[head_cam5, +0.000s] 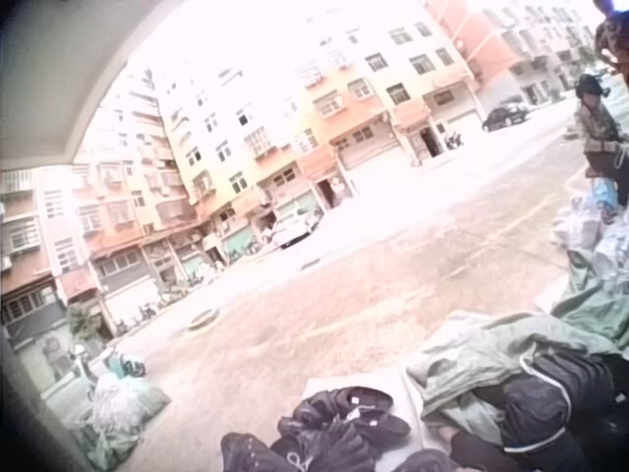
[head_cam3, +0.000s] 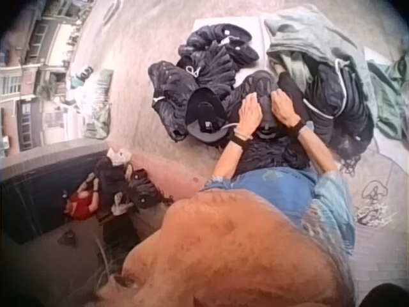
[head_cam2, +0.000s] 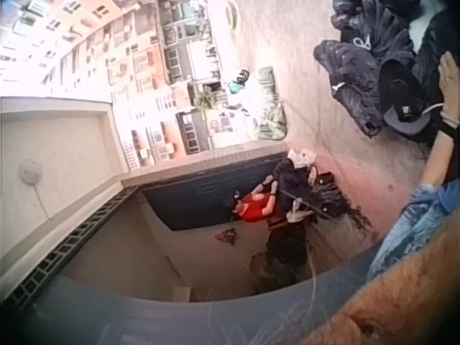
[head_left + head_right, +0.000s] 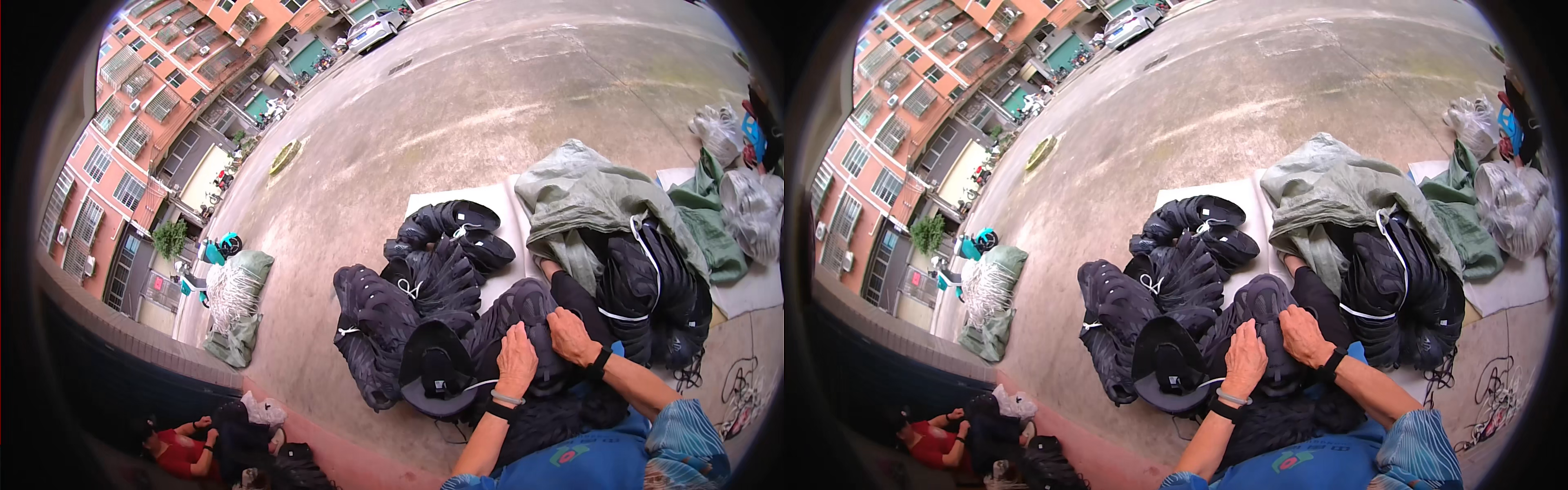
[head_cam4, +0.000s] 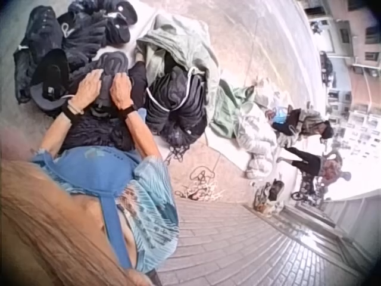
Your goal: Lacing pairs of black athletic shoes while sitting outdoors.
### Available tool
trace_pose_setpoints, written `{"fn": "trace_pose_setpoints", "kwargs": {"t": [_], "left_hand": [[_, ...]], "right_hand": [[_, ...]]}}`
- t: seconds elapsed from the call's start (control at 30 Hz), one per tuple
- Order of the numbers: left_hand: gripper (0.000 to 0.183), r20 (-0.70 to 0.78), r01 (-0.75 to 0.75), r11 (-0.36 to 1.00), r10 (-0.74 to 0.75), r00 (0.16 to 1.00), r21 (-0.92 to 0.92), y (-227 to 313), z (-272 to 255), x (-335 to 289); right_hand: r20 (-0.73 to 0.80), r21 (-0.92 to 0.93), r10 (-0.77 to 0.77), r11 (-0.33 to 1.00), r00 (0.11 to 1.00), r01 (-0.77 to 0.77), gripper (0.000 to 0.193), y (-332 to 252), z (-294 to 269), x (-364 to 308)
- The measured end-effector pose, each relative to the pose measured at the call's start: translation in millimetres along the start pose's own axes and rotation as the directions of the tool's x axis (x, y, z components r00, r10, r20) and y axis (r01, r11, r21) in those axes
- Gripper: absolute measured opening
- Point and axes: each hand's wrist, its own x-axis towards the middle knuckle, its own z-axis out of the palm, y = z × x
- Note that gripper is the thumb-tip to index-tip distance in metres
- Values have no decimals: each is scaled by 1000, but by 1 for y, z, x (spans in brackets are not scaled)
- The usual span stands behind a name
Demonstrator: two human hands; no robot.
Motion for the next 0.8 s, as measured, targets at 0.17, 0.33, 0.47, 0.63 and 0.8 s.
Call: {"fn": "trace_pose_setpoints", "kwargs": {"t": [0.17,0.33,0.47,0.63,0.8], "left_hand": [[41,-29,-16,1000,16,999,-21,-7,9,1],[42,-30,-10,1000,10,999,-2,-6,9,3],[43,-29,-5,1000,5,1000,-8,-5,12,-1],[44,-60,-15,1000,16,998,18,-9,16,-1],[44,-105,-10,1000,9,994,-15,-10,16,3]], "right_hand": [[13,9,-17,1000,1000,17,13,-6,-8,4],[27,73,-27,997,999,25,17,-5,-15,1],[42,61,-40,997,998,37,16,-4,-16,-3],[74,110,-96,990,993,88,25,1,-15,4],[90,75,-97,993,991,91,20,-5,-19,13]]}}
